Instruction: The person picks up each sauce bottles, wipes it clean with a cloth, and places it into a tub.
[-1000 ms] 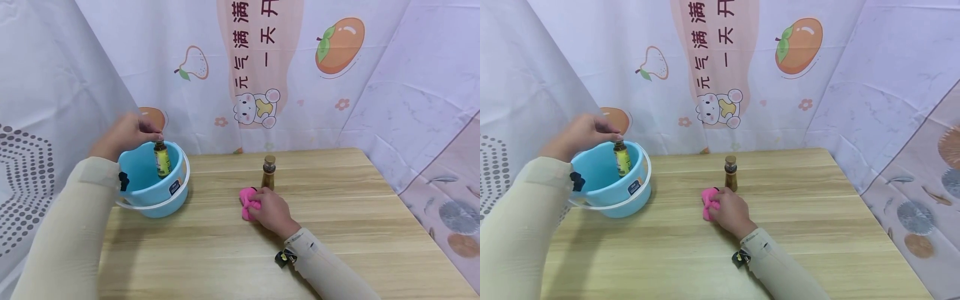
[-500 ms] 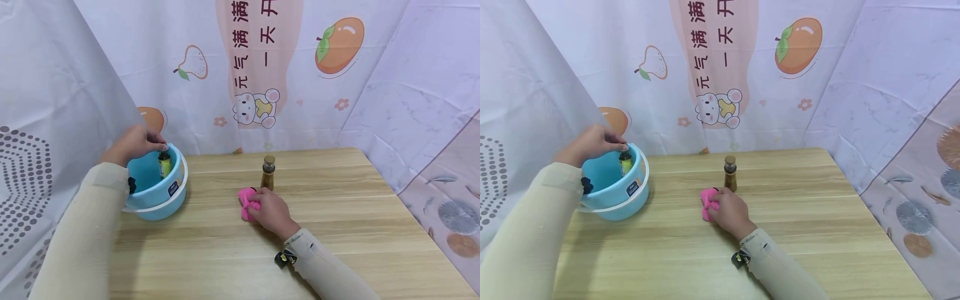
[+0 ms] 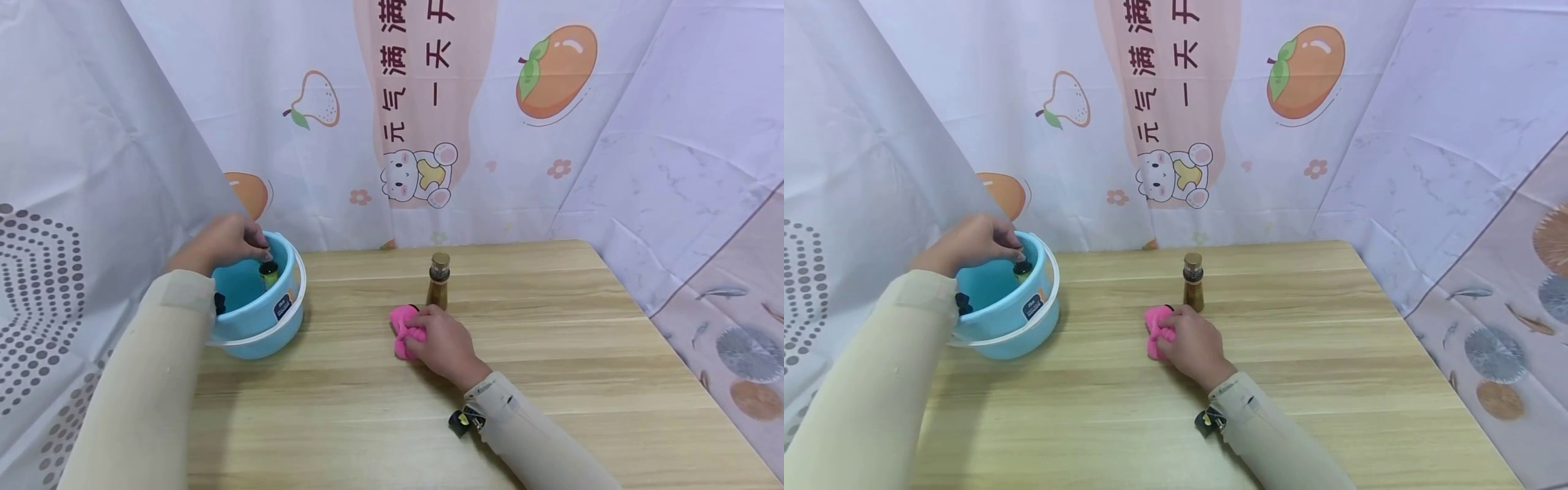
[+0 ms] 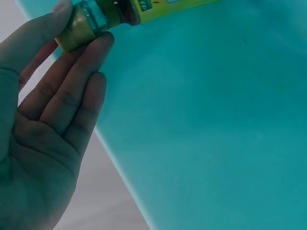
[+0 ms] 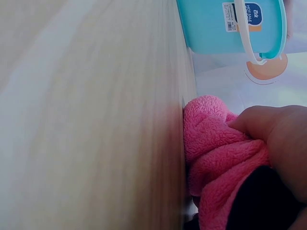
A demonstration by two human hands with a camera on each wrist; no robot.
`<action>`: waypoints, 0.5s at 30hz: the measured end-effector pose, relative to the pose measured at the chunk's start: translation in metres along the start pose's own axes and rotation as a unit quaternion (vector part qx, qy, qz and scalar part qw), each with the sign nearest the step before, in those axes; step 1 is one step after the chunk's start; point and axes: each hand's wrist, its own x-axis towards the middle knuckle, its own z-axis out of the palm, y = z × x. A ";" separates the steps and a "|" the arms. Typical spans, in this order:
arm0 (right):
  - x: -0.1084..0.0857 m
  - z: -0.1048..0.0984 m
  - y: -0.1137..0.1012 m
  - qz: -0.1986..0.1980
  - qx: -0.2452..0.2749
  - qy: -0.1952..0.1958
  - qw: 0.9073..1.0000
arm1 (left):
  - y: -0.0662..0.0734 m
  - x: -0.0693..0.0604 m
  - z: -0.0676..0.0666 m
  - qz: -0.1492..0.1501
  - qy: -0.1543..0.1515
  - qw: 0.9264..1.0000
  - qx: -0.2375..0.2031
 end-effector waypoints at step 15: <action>0.001 0.000 0.001 0.002 0.000 -0.004 1.000 | -0.001 0.000 0.001 -0.004 -0.021 1.000 0.015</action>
